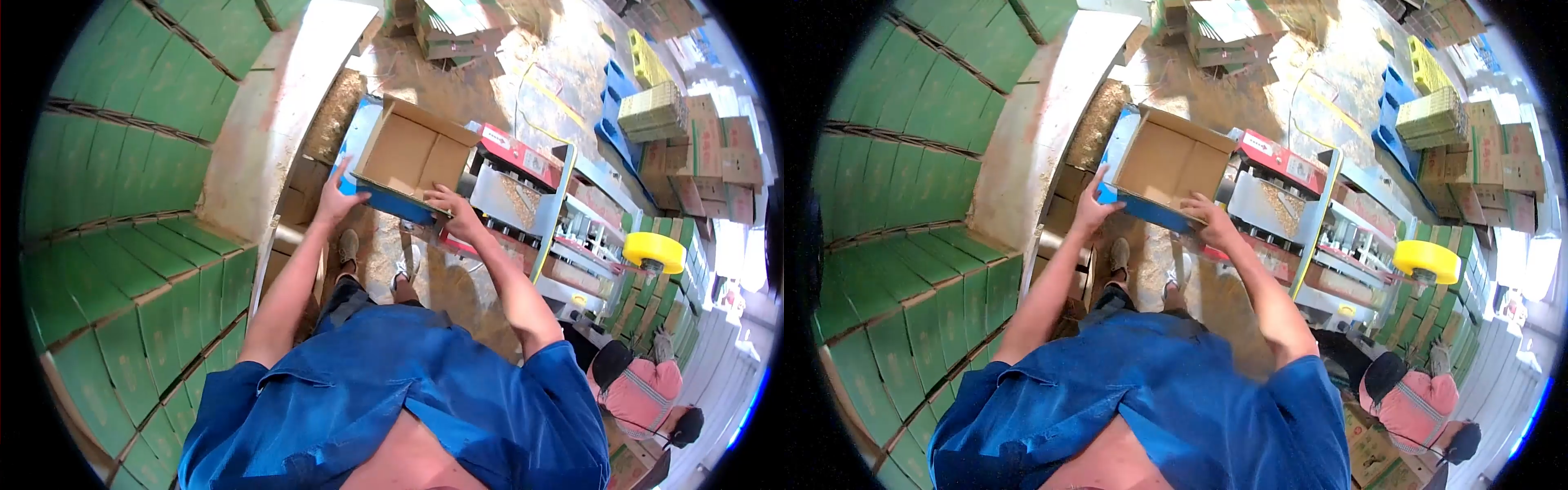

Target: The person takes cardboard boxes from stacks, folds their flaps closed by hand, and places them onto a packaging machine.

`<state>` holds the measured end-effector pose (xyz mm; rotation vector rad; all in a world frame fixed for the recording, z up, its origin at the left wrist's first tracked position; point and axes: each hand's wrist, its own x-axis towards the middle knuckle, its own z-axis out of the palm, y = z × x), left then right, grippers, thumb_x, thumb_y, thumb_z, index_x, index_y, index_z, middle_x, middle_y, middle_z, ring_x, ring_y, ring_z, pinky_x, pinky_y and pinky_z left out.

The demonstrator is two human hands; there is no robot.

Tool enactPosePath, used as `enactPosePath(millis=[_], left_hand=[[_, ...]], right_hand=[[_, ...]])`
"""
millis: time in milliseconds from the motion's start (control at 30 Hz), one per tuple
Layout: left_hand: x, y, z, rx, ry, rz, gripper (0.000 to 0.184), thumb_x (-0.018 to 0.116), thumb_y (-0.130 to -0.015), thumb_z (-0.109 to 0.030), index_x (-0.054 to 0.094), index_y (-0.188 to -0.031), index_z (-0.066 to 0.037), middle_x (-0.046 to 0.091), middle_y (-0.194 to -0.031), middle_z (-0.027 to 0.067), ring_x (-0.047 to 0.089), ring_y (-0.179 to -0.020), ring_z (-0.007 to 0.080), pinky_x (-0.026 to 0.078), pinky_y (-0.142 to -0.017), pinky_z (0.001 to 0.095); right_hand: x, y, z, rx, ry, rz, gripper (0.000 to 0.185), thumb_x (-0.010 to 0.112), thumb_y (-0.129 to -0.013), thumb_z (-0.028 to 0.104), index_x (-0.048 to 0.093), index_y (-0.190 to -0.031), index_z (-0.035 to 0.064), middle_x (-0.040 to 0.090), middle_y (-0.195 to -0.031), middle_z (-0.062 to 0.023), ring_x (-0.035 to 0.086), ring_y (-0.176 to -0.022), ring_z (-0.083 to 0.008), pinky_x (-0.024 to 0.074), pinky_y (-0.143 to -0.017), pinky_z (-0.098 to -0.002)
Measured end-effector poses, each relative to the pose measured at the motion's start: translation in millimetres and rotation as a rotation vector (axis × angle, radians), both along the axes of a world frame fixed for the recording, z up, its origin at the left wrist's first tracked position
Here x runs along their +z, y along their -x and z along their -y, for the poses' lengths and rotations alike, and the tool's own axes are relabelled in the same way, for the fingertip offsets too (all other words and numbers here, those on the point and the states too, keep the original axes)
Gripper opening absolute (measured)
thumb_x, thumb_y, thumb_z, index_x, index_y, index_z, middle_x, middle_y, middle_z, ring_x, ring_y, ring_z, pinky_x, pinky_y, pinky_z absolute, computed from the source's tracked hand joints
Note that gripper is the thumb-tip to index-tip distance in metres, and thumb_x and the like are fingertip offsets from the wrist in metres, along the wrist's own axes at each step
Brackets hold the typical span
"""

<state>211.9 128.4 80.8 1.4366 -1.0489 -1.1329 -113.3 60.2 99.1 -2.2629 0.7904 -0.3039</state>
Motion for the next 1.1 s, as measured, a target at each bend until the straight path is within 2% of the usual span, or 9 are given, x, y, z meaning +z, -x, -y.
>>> enactPosePath(millis=[67, 233, 367, 467, 667, 800, 933, 1000, 1100], left_hand=[[9.6, -4.0, 27.7, -0.195, 0.058, 0.309, 0.079, 0.087, -0.072, -0.014, 0.054, -0.144, -0.012, 0.051, -0.15, 0.0102, 0.049, -0.137, 0.0228, 0.039, -0.113, 0.0354], [13.4, -3.5, 60.1, -0.289, 0.09, 0.524, 0.067, 0.086, -0.075, -0.026, 0.061, -0.134, -0.009, 0.061, -0.139, 0.0109, 0.061, -0.124, 0.026, 0.048, -0.104, 0.0344], [26.5, 4.8, 74.5, -0.254, -0.106, 0.519, 0.064, 0.085, -0.074, -0.04, 0.063, -0.123, -0.006, 0.067, -0.119, 0.0139, 0.068, -0.101, 0.0286, 0.053, -0.089, 0.0389], [11.8, 12.4, 88.0, -0.233, -0.111, 0.647, 0.071, 0.082, -0.075, -0.05, 0.06, -0.127, -0.009, 0.063, -0.114, 0.0148, 0.066, -0.095, 0.0314, 0.054, -0.083, 0.0418], [-8.4, 25.8, 95.1, -0.043, -0.144, 0.801, 0.083, 0.082, -0.073, -0.051, 0.053, -0.14, -0.011, 0.062, -0.115, 0.0132, 0.063, -0.104, 0.0325, 0.054, -0.086, 0.0436], [-12.0, 25.2, 96.5, -0.039, -0.168, 0.789, 0.087, 0.083, -0.073, -0.047, 0.048, -0.146, -0.015, 0.062, -0.123, 0.0141, 0.063, -0.109, 0.0327, 0.053, -0.089, 0.0447], [2.4, 31.5, 100.8, -0.099, -0.32, 0.839, 0.1, 0.082, -0.077, -0.043, 0.027, -0.158, -0.028, 0.063, -0.131, 0.0156, 0.064, -0.113, 0.0357, 0.052, -0.092, 0.046], [-6.3, 29.0, 100.5, -0.16, -0.194, 0.914, 0.096, 0.08, -0.08, -0.04, 0.024, -0.158, -0.033, 0.058, -0.137, 0.0132, 0.062, -0.115, 0.037, 0.053, -0.092, 0.0469], [6.5, 35.5, 101.8, -0.304, -0.192, 0.968, 0.085, 0.078, -0.083, -0.038, 0.033, -0.155, -0.036, 0.061, -0.121, 0.0123, 0.064, -0.106, 0.0344, 0.054, -0.085, 0.0454]], right_hand=[[-6.9, 4.3, -4.3, -0.313, -0.516, 0.112, 0.04, 0.069, -0.082, -0.002, 0.072, -0.12, 0.0072, 0.061, -0.137, -0.0187, 0.053, -0.133, -0.0284, 0.044, -0.105, -0.0335], [3.3, -7.1, 1.4, -0.726, -0.699, 0.1, 0.025, 0.071, -0.085, 0.001, 0.075, -0.11, -0.0006, 0.072, -0.09, 0.0026, 0.059, -0.08, -0.0076, 0.0501, -0.075, -0.0263], [8.8, -11.8, 15.1, -0.626, -0.743, 0.127, 0.026, 0.074, -0.083, 0.004, 0.074, -0.109, -0.0014, 0.072, -0.088, 0.0013, 0.059, -0.081, -0.0067, 0.0504, -0.075, -0.0251], [22.3, -14.9, 0.6, -0.709, -0.336, -0.005, 0.05, 0.077, -0.076, 0.011, 0.066, -0.123, -0.0003, 0.07, -0.116, -0.0196, 0.068, -0.108, -0.0284, 0.0508, -0.097, -0.0368], [95.3, -51.4, 94.0, -0.704, 0.519, 0.06, 0.058, 0.076, -0.078, 0.012, 0.057, -0.133, 0.0025, 0.06, -0.13, -0.0228, 0.055, -0.125, -0.0375, 0.0437, -0.108, -0.0423], [88.4, -99.5, 132.2, -0.41, -0.224, -0.482, 0.078, 0.081, -0.076, 0.041, 0.054, -0.137, -0.0003, 0.054, -0.14, -0.0232, 0.047, -0.135, -0.0391, 0.0393, -0.112, -0.0457], [9.4, -100.6, 24.5, -0.31, 0.298, -0.486, 0.111, 0.08, -0.071, 0.058, 0.033, -0.152, -0.0009, 0.028, -0.161, -0.0188, 0.022, -0.15, -0.0391, 0.0208, -0.123, -0.0483], [2.6, -91.4, 10.3, -0.308, 0.236, -0.44, 0.117, 0.078, -0.071, 0.061, 0.025, -0.155, -0.0006, 0.02, -0.164, -0.0187, 0.014, -0.153, -0.0377, 0.0143, -0.125, -0.0501], [-0.8, -70.3, 7.4, -0.325, 0.228, -0.333, 0.1, 0.078, -0.07, 0.032, 0.031, -0.152, -0.0015, 0.027, -0.161, -0.0184, 0.02, -0.151, -0.0372, 0.0162, -0.125, -0.0472]])
